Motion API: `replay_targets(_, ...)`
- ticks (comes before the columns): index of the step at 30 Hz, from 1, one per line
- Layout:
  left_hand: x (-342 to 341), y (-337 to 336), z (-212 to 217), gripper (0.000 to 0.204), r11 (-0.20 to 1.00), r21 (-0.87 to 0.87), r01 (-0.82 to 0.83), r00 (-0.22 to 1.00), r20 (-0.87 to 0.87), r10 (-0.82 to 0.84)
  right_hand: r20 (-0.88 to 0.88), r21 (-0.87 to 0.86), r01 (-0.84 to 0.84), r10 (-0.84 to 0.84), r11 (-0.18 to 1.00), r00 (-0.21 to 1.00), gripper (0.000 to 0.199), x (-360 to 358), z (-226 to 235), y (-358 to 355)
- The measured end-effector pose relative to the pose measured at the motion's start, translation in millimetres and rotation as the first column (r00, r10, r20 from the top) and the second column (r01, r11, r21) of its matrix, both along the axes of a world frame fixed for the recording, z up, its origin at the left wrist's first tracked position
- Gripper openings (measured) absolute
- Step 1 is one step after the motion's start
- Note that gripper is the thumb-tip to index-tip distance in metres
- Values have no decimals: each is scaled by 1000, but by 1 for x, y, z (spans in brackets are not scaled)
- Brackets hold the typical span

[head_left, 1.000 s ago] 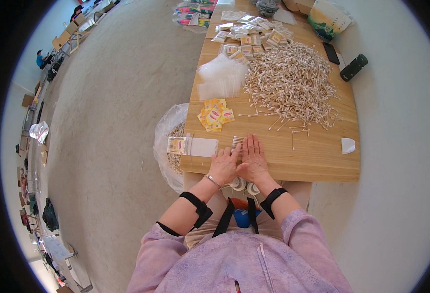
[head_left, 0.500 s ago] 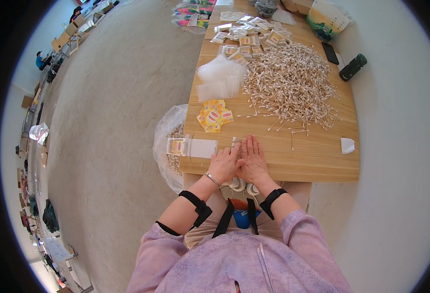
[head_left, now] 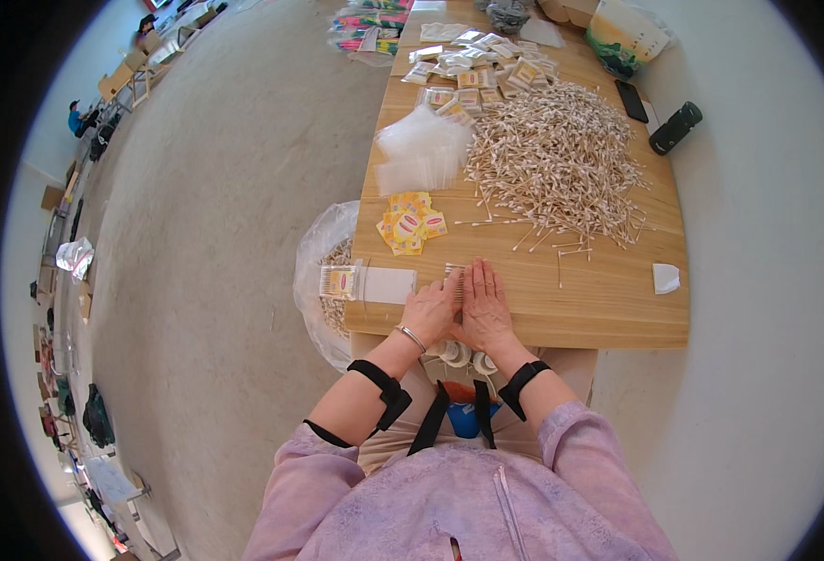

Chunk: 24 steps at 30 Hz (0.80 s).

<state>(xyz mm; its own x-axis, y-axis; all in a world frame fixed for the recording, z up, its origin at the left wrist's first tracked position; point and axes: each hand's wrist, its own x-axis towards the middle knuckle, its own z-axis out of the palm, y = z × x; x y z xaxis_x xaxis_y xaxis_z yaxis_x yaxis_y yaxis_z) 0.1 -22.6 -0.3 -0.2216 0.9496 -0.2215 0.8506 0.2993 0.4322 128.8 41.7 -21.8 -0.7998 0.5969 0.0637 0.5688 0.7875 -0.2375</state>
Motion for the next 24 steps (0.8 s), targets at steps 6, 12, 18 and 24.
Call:
replay_targets(6,0,2,3,67,999,18,31,999,-29,-30,-19,-6,-14,14,1000,1000,100,3,1,1)
replay_targets(12,1,-1,-2,67,996,81,29,997,-67,-24,11,19,-9,9,1000,1000,100,1,1,1)
replay_targets(18,0,3,5,62,994,102,-26,1000,-4,26,51,-24,-30,31,999,998,99,3,5,-3)
replay_targets(24,1,2,11,51,989,134,-69,990,133,51,20,-41,-35,36,999,999,98,11,6,-7)
